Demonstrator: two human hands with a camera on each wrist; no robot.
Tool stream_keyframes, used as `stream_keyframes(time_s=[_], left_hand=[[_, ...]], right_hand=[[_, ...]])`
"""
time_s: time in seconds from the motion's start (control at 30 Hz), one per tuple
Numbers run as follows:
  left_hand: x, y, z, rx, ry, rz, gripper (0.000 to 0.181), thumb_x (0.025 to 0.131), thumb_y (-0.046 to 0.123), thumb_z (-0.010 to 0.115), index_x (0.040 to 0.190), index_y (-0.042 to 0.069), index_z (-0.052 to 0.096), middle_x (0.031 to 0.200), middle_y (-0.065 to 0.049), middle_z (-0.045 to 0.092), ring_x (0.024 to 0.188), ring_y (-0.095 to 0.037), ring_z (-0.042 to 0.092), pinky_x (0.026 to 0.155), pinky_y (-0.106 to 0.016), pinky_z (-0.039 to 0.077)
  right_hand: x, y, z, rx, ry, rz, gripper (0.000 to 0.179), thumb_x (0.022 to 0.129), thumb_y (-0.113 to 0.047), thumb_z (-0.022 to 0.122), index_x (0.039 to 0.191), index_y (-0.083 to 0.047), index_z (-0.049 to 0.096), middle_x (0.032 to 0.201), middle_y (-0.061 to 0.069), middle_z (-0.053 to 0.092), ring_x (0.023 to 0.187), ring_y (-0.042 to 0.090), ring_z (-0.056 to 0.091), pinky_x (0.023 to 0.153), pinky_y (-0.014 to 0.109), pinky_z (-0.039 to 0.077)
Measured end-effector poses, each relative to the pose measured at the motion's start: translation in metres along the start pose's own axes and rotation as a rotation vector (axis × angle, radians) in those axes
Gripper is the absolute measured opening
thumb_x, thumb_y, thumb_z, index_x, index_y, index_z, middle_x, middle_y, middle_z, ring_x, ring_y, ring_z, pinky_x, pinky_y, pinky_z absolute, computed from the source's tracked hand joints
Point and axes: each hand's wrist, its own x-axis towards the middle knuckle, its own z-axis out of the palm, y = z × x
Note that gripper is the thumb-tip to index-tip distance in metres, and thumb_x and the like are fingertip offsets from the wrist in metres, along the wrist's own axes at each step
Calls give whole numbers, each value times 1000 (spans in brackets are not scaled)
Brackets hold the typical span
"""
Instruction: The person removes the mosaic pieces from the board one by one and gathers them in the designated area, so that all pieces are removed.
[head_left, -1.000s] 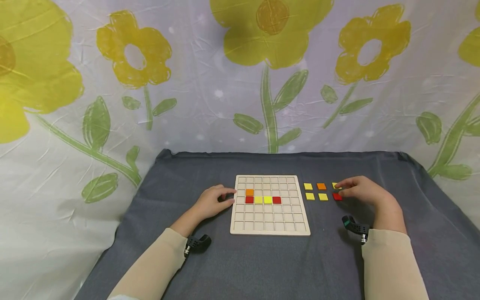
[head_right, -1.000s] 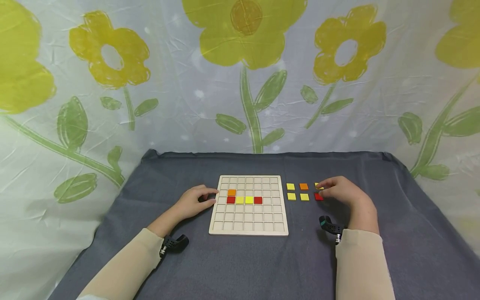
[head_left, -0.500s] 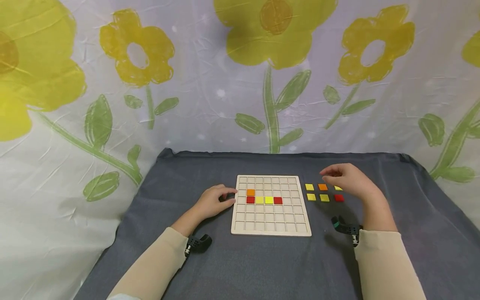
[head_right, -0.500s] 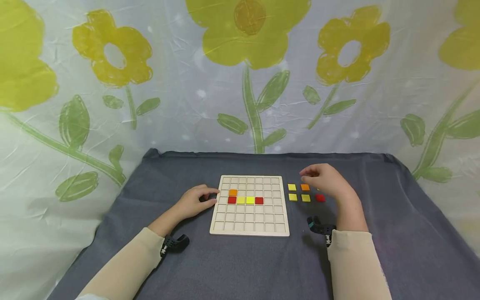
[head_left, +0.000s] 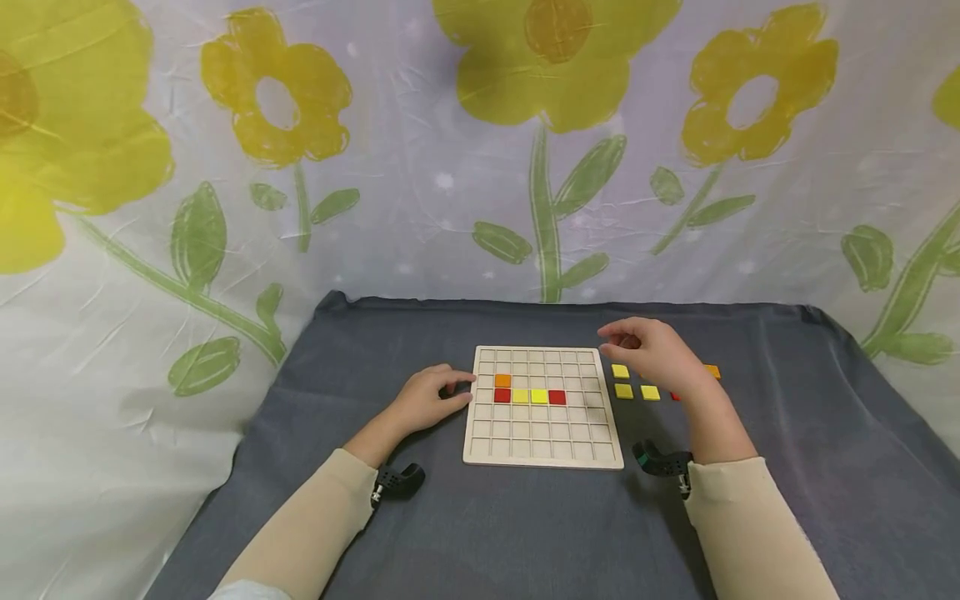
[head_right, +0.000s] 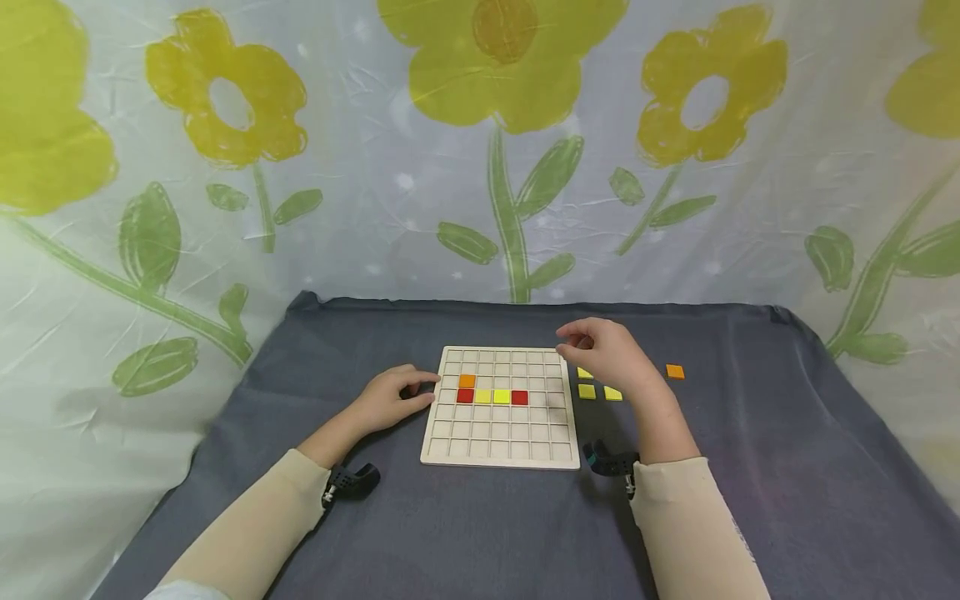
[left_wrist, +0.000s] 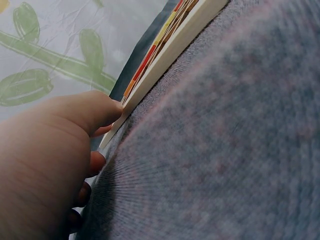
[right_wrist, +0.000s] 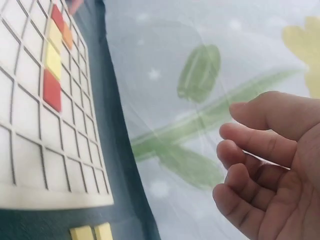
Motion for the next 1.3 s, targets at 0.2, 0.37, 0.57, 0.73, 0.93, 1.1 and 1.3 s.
stream_keyframes(time_s=[0.2, 0.37, 0.57, 0.73, 0.93, 1.1, 1.3], left_hand=[[0, -1, -1, 7, -7, 15, 35, 98, 32, 73, 131, 21, 73, 79, 8, 48, 69, -12, 42, 67, -33, 36], [-1, -1, -2, 3, -4, 1, 35, 97, 33, 73, 131, 21, 73, 79, 8, 48, 68, -12, 42, 67, -32, 36], [0, -3, -1, 15, 3, 8, 35, 98, 33, 73, 131, 22, 73, 79, 7, 48, 67, -13, 41, 67, -32, 35], [0, -1, -1, 18, 0, 7, 34, 98, 33, 73, 130, 22, 73, 79, 7, 47, 67, -13, 40, 66, -31, 34], [-1, 0, -2, 23, -4, 10, 35, 98, 33, 73, 131, 22, 73, 79, 7, 47, 67, -13, 40, 66, -31, 34], [0, -1, -2, 15, -7, 4, 34, 98, 32, 73, 130, 22, 73, 79, 6, 48, 67, -13, 40, 66, -31, 33], [0, -2, -2, 11, 3, 24, 33, 98, 31, 72, 130, 20, 73, 79, 6, 47, 68, -13, 40, 66, -32, 34]], right_hand=[[6, -10, 17, -26, -30, -41, 35, 101, -23, 67, 131, -6, 69, 106, 7, 64, 88, 23, 57, 74, 40, 48], [17, -23, 32, -53, -67, -81, 35, 100, -24, 68, 131, -6, 69, 104, 4, 63, 86, 23, 52, 71, 40, 45], [32, -34, 51, -95, -147, -104, 35, 99, -23, 69, 130, -6, 71, 103, 3, 63, 85, 22, 54, 70, 38, 47], [41, -41, 69, -132, -212, -112, 35, 99, -21, 71, 129, -4, 71, 104, 3, 65, 80, 19, 57, 68, 36, 48], [53, -46, 90, -188, -259, -101, 34, 98, -20, 72, 128, -4, 72, 103, 3, 68, 81, 18, 59, 74, 37, 50], [59, -52, 104, -230, -306, -113, 30, 99, -19, 70, 125, -5, 74, 104, 3, 70, 90, 19, 62, 83, 41, 52], [66, -56, 122, -350, -314, -106, 31, 99, -20, 69, 126, -5, 73, 101, 5, 70, 80, 17, 56, 79, 38, 48]])
